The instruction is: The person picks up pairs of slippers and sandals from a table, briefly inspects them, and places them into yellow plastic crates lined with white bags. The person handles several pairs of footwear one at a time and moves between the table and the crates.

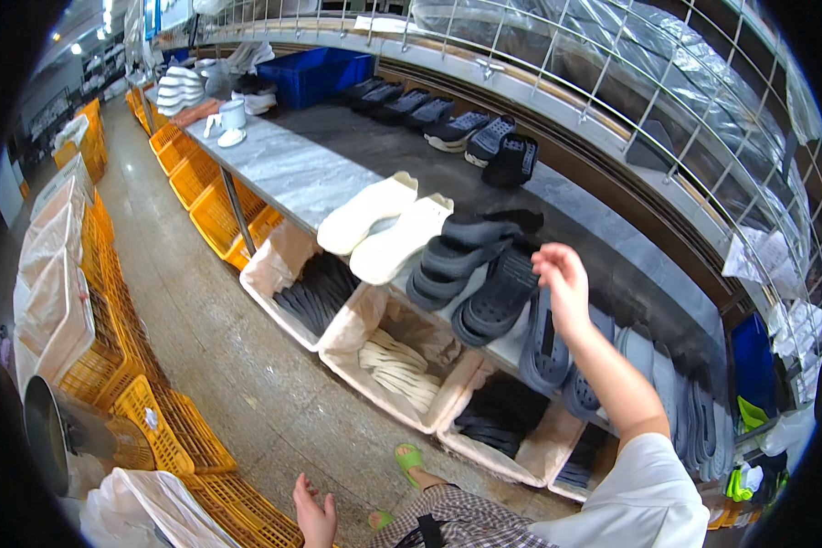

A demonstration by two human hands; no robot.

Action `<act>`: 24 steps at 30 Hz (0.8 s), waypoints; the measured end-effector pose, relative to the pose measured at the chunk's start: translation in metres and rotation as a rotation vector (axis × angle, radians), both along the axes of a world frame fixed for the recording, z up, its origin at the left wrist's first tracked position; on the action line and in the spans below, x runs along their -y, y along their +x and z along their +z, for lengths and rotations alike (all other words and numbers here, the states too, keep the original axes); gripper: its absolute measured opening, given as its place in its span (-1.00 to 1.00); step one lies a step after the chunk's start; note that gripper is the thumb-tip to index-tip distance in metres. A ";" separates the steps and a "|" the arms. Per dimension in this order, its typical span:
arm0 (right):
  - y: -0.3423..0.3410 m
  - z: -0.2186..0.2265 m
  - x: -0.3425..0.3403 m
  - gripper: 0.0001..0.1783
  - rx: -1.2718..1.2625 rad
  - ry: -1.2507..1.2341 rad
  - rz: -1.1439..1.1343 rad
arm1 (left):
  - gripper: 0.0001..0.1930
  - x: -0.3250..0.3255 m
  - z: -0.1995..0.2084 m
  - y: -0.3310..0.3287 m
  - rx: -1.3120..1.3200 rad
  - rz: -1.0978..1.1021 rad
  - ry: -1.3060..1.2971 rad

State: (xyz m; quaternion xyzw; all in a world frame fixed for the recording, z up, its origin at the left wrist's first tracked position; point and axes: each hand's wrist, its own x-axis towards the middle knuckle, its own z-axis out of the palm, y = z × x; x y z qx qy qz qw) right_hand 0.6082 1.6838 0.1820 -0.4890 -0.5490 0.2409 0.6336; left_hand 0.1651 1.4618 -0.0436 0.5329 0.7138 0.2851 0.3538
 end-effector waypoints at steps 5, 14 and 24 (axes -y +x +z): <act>0.122 -0.036 -0.183 -0.67 0.062 -0.010 -0.497 | -0.31 -0.046 0.027 0.030 -0.131 -0.104 0.009; 0.245 -0.084 -0.366 -0.55 -0.284 -0.859 -0.271 | -0.28 -0.111 0.022 0.068 -0.290 -0.233 -0.014; 0.286 -0.115 -0.413 -0.73 -0.409 -0.652 -0.375 | -0.28 -0.162 0.042 0.101 -0.278 -0.317 -0.274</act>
